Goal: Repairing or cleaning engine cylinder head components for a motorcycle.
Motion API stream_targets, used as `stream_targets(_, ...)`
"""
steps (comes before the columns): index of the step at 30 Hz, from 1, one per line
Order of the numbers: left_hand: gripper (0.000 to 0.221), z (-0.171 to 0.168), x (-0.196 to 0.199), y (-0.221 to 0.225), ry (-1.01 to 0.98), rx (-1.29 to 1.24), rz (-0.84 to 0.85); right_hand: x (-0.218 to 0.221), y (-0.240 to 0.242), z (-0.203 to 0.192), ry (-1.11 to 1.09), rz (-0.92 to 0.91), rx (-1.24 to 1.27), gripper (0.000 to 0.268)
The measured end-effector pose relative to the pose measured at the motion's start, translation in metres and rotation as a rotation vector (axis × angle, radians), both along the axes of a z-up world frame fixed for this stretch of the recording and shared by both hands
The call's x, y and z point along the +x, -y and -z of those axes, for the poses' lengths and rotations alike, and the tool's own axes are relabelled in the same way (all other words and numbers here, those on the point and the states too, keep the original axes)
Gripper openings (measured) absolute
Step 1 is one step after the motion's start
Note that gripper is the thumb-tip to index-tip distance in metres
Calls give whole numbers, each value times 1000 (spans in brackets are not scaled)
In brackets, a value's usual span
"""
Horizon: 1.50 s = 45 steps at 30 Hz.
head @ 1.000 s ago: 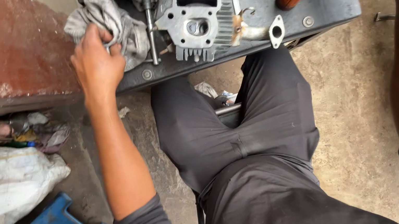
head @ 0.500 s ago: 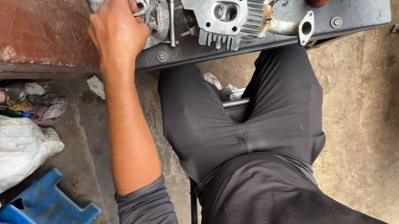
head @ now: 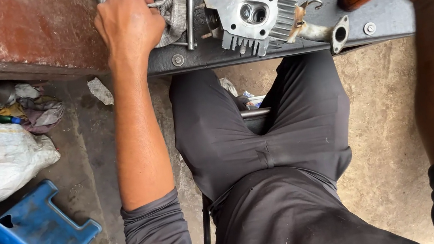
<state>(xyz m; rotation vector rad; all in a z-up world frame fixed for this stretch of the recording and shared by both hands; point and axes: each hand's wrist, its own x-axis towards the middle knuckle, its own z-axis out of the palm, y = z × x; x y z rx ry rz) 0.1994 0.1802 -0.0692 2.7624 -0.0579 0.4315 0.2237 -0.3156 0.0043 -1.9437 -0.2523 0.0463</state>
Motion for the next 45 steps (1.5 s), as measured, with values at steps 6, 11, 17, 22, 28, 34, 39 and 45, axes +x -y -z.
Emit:
stream_targets(6,16,-11,-2,3,3,-21,-10,-35,-134,-31,75,-87,-9,20)
stream_targets(11,17,2,1,-1,21,-45,-2,-35,-155,-29,457,-391,-154,24)
stream_targets(17,17,3,1,-1,24,-40,-7,-34,-162,-22,562,-407,-365,25)
stream_targets(22,17,4,1,-2,27,-38,-4,-32,-157,-15,519,-419,-369,23)
stream_targets(28,18,1,0,-1,30,-52,-8,-31,-154,-22,653,-437,-549,19)
stream_targets(34,18,-1,-1,0,11,-56,-13,-30,-168,-40,761,-500,-691,15)
stream_targets(39,18,0,-1,-1,-1,-71,-11,-23,-162,-37,672,-543,-710,19)
stream_targets(45,19,-5,-2,-1,-5,-78,-6,-20,-163,-41,676,-590,-747,55)
